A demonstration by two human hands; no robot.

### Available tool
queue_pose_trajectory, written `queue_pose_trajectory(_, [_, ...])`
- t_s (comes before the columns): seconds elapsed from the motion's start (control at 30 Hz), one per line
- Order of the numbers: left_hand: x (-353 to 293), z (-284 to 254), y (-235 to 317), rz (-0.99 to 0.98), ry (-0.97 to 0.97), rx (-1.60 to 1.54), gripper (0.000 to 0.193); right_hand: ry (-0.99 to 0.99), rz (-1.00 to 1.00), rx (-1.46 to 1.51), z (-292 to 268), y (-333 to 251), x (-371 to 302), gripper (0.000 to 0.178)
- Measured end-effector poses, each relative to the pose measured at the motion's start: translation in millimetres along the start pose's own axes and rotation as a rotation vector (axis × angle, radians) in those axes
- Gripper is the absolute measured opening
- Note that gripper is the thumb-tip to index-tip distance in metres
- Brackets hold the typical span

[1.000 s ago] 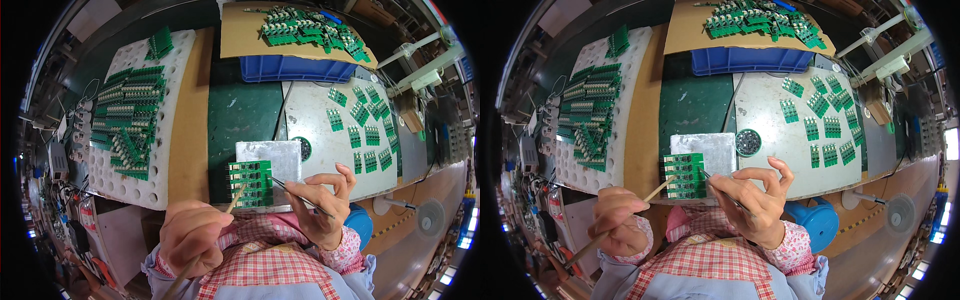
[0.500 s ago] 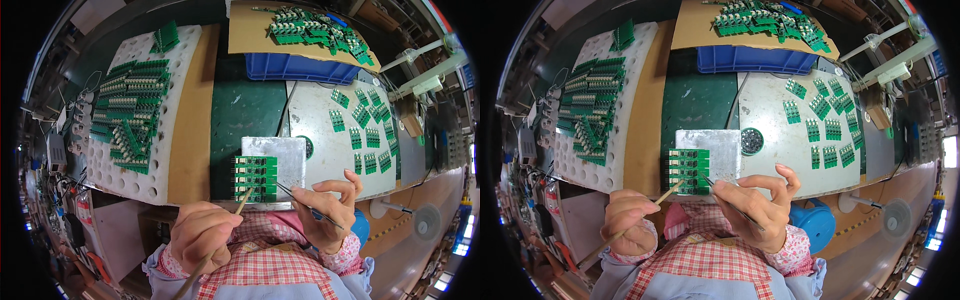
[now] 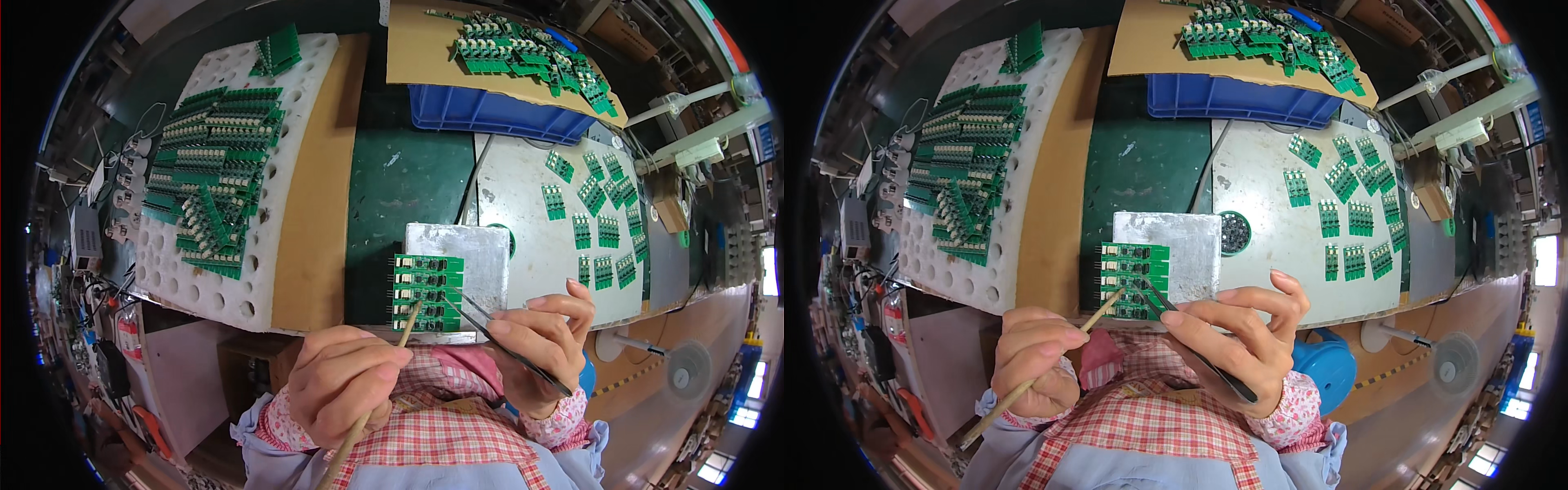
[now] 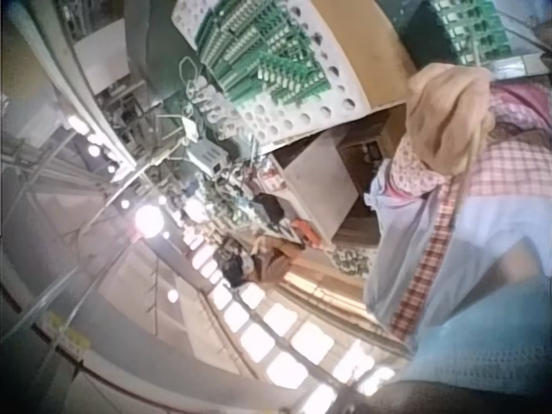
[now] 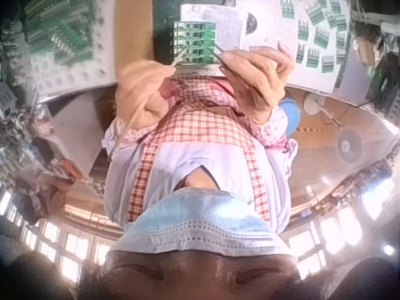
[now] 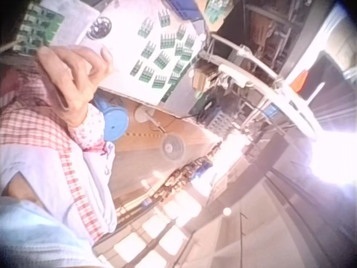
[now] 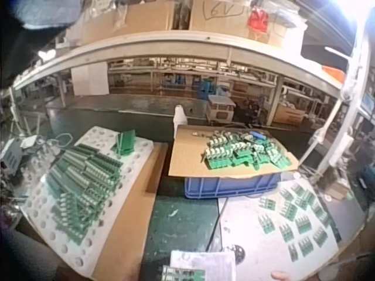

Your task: The person solders circuit boards by positioning components on a heating plate using tweezers and a wooden stick. They transfer finished boards onto the workbench with tweezers, place another board onto the heating plate, and align components on it.

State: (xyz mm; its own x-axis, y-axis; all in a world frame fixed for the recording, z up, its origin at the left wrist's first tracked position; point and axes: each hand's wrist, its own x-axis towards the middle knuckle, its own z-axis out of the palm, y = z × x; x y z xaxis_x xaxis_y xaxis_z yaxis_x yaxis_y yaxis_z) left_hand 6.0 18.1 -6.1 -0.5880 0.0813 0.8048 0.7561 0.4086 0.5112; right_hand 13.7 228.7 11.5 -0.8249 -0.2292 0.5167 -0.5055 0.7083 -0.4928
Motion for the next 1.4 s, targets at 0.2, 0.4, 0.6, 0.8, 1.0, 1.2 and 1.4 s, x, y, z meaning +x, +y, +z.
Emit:
queue_pose_trajectory(0.2, [-1.5, 3.5, -2.8, -0.005, 0.017, -0.029, 0.011, -0.014, 0.019, 0.007, 0.8, 1.6, 1.4, 0.046])
queue_pose_trajectory(0.4, [0.9, -3.2, -1.1, -0.003, -0.042, -0.007, 0.012, -0.025, 0.014, 0.066, 9.2, 1.3, 4.1, 0.046])
queue_pose_trajectory(0.6, [2.5, -3.1, -1.9, 0.027, -0.099, 0.024, 0.015, -0.05, -0.013, 0.05, 17.9, 2.8, 7.3, 0.044])
queue_pose_trajectory(0.8, [3.5, -8.1, 0.9, 0.021, -0.124, 0.023, 0.019, -0.089, -0.045, 0.026, 19.5, -0.9, 14.8, 0.042])
queue_pose_trajectory(1.0, [2.5, -6.3, -1.4, 0.021, -0.118, 0.013, 0.021, -0.105, -0.049, -0.022, 21.7, -1.7, 17.0, 0.039])
queue_pose_trajectory(1.2, [2.9, -5.9, -1.5, 0.026, -0.092, 0.008, 0.021, -0.121, -0.055, -0.026, 21.4, -2.7, 18.7, 0.039])
queue_pose_trajectory(1.4, [3.0, -5.1, -1.0, 0.016, -0.101, 0.005, 0.023, -0.122, -0.042, -0.023, 19.8, -4.5, 19.8, 0.039])
